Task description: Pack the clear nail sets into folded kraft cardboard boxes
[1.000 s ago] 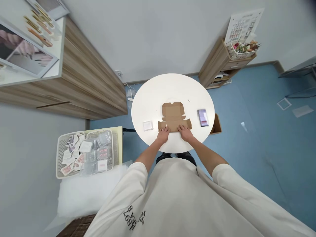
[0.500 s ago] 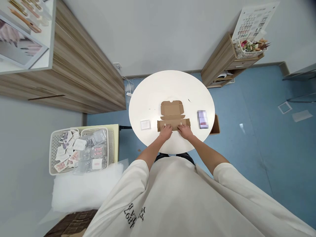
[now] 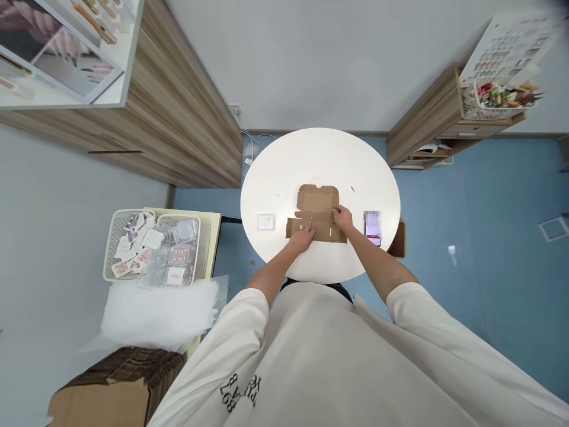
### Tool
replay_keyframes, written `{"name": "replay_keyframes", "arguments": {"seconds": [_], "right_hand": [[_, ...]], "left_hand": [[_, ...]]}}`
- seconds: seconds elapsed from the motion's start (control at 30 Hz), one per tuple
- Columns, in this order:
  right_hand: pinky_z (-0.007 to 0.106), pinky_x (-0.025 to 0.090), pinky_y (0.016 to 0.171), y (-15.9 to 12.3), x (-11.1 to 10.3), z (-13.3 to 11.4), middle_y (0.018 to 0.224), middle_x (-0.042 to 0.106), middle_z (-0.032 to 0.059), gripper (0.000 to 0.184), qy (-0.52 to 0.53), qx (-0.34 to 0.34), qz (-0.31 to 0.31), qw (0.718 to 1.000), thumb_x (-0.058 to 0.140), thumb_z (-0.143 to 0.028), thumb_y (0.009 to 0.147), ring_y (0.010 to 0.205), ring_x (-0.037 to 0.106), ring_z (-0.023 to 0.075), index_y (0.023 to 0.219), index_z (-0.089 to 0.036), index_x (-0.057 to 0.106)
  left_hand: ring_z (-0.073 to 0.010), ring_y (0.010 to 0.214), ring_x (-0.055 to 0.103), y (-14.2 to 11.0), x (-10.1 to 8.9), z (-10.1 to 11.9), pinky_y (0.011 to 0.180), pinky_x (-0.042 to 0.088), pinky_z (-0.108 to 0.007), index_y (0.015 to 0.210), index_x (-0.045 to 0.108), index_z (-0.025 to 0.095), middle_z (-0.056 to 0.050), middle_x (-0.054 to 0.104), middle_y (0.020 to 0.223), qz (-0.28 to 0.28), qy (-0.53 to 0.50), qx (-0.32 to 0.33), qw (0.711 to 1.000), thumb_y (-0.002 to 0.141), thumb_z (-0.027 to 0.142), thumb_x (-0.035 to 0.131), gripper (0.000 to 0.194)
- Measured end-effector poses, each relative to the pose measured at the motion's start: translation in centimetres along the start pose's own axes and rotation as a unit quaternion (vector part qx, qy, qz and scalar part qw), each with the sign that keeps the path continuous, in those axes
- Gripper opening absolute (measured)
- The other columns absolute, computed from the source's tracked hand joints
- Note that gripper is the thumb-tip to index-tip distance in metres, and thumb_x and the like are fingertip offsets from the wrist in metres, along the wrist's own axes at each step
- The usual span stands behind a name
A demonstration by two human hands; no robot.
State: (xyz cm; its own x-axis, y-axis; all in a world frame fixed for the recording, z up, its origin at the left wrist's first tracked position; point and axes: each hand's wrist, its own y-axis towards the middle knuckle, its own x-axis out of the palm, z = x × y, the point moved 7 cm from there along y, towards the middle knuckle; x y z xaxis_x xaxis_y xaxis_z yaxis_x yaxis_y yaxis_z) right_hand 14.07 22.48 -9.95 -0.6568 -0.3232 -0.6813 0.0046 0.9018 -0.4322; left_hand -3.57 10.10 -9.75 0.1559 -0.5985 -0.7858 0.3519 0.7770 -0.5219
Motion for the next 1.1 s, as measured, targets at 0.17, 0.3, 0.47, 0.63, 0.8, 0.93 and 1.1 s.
{"name": "replay_keyframes", "arguments": {"seconds": [0.17, 0.3, 0.47, 0.63, 0.8, 0.93, 1.1], "right_hand": [[0.033, 0.05, 0.099, 0.4, -0.3, 0.7, 0.125, 0.071, 0.0061, 0.04, 0.028, 0.007, 0.024, 0.999, 0.042, -0.02, 0.092, 0.114, 0.063, 0.0207, 0.118, -0.02, 0.072], [0.035, 0.051, 0.097, -0.7, -0.5, 0.8, 0.123, 0.072, 0.0077, 0.044, -0.021, -0.012, 0.011, 1.0, 0.04, -0.017, 0.09, 0.112, 0.065, 0.0221, 0.118, -0.02, 0.073], [0.037, 0.051, 0.093, -2.0, -0.7, 0.5, 0.119, 0.071, 0.009, 0.046, -0.082, -0.035, -0.013, 0.996, 0.037, -0.017, 0.092, 0.108, 0.064, 0.024, 0.123, -0.02, 0.07], [0.043, 0.044, 0.098, -4.9, -1.2, -1.1, 0.13, 0.061, 0.0178, 0.041, -0.172, -0.072, 0.078, 0.979, 0.036, -0.024, 0.098, 0.118, 0.055, 0.0313, 0.13, -0.015, 0.061], [0.038, 0.045, 0.095, -8.4, 3.7, -2.0, 0.143, 0.054, 0.0164, 0.072, -0.229, -0.144, -0.128, 0.954, 0.056, -0.04, 0.096, 0.128, 0.05, 0.0323, 0.158, -0.019, 0.027], [0.037, 0.045, 0.096, -9.2, 5.1, -1.3, 0.151, 0.047, 0.0183, 0.096, -0.268, -0.107, -0.174, 0.941, 0.061, -0.044, 0.094, 0.133, 0.049, 0.0333, 0.164, -0.022, 0.0], [0.037, 0.048, 0.09, -9.1, 5.3, -1.3, 0.142, 0.057, 0.0187, 0.096, -0.276, -0.083, -0.172, 0.942, 0.06, -0.042, 0.094, 0.119, 0.061, 0.033, 0.164, -0.022, -0.003]], "left_hand": [[-0.0268, 0.102, 0.068, 0.3, -0.5, 0.1, 0.077, 0.058, -0.042, 0.154, 0.029, 0.03, -0.012, -0.017, 0.169, -0.008, -0.012, -0.017, 1.0, 0.096, 0.019, 0.052, 0.063], [-0.0286, 0.103, 0.068, 0.0, -0.9, 0.5, 0.08, 0.058, -0.044, 0.153, 0.032, 0.03, -0.013, -0.015, 0.17, -0.007, -0.031, -0.023, 0.999, 0.095, 0.018, 0.053, 0.062], [-0.031, 0.108, 0.067, -0.3, -1.0, 0.8, 0.088, 0.056, -0.05, 0.141, 0.045, 0.026, -0.01, -0.018, 0.169, 0.002, -0.054, -0.021, 0.998, 0.094, 0.018, 0.054, 0.048], [-0.0288, 0.106, 0.067, -0.6, -0.9, 0.8, 0.085, 0.056, -0.048, 0.123, 0.052, 0.023, -0.009, -0.013, 0.17, -0.008, -0.052, -0.024, 0.998, 0.094, 0.018, 0.055, 0.029], [-0.0296, 0.108, 0.066, -0.9, -1.2, 0.8, 0.085, 0.056, -0.047, 0.116, 0.053, 0.021, -0.01, -0.007, 0.171, -0.008, -0.051, -0.013, 0.999, 0.094, 0.018, 0.056, 0.023], [-0.029, 0.107, 0.067, -0.9, -1.3, 0.8, 0.083, 0.057, -0.045, 0.114, 0.055, 0.02, -0.01, -0.005, 0.171, -0.007, -0.042, -0.008, 0.999, 0.093, 0.015, 0.054, 0.021], [-0.0289, 0.111, 0.065, -1.6, -1.3, 0.6, 0.09, 0.054, -0.046, 0.122, 0.054, 0.021, -0.01, -0.004, 0.171, 0.022, -0.04, -0.001, 0.999, 0.088, 0.008, 0.052, 0.036]]}}
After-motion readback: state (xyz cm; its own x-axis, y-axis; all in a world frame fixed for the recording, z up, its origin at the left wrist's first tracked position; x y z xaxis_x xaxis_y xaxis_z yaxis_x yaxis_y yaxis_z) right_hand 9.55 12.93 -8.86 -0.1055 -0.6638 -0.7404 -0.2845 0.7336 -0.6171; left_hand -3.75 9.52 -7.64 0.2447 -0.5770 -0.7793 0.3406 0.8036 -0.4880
